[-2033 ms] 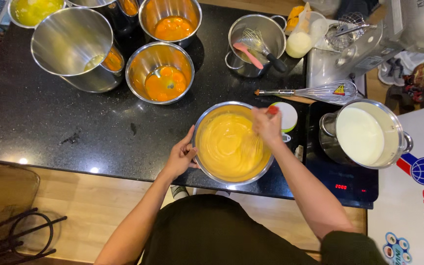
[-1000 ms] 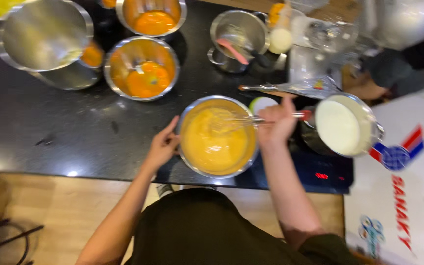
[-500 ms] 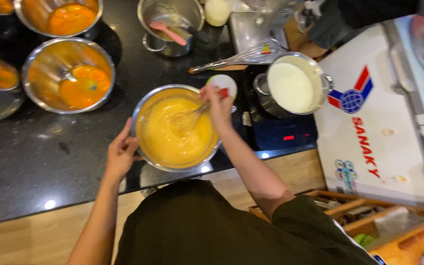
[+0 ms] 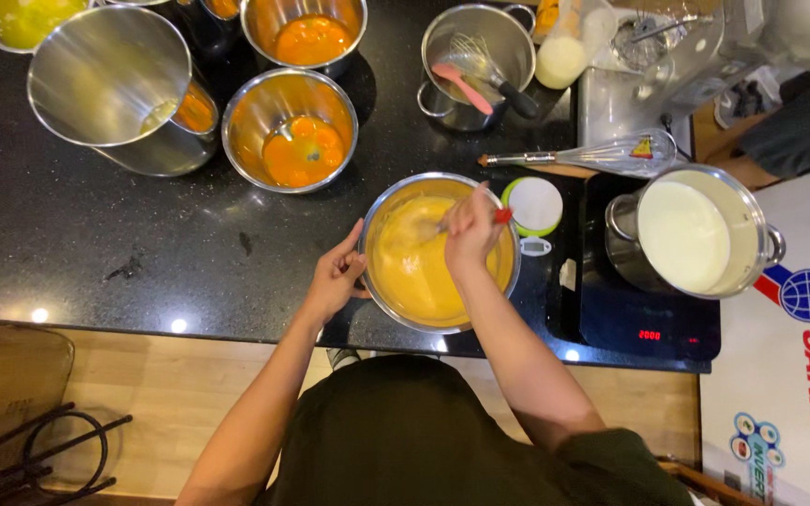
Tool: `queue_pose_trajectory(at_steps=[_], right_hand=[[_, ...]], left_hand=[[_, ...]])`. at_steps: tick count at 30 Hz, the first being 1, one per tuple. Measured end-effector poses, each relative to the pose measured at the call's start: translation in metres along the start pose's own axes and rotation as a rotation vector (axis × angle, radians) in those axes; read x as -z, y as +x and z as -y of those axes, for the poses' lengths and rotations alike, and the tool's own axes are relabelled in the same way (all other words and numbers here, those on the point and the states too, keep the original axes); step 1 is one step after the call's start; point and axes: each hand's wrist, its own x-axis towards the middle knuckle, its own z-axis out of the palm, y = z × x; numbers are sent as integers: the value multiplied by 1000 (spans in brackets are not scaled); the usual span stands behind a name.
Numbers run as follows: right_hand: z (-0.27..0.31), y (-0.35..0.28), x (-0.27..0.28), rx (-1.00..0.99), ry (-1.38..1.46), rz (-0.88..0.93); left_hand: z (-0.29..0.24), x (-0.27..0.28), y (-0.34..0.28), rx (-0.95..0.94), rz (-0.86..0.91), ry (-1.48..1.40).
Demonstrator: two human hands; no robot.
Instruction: The person whisks a yellow egg mixture in a metal bowl, then pours a white liquid from a pot into the bowl while continuing to whisk. The combined mixture is transferred back into the pot on a hot plate and stirred with a spatula.
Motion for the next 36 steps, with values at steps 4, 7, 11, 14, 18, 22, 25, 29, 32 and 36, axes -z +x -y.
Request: queue_pose_trajectory(at_steps=[4,7,11,14,18,22,25,29,32,36], right_hand=[[11,-8,11,-207,-126,262],[22,6,16,-160,-230,102],[21,34,-4,114,-184,-158],[13,56,-26,219,-139,-210],[-21,67,-50,73,-368,-114],[-80,41,-67,-131,-516,300],[-87,49,-64,123,-567,411],[-40,99,-38,467,-885,-7],[-26,118,-26,405,-778,-68],[-59,99,-48,594,-1016,-39]], left_hand=[[-1,3,1,28,-19,-5],[1,3,1,11,1,-22],[-5,2,0,13,2,-8],[-10,3,-2,16,21,-26],[-10,3,1,82,17,-2],[-6,8,11,52,56,-87],[2,10,11,39,53,-117],[2,5,11,53,15,-154],[-3,2,9,91,13,-153],[0,2,9,91,2,-99]])
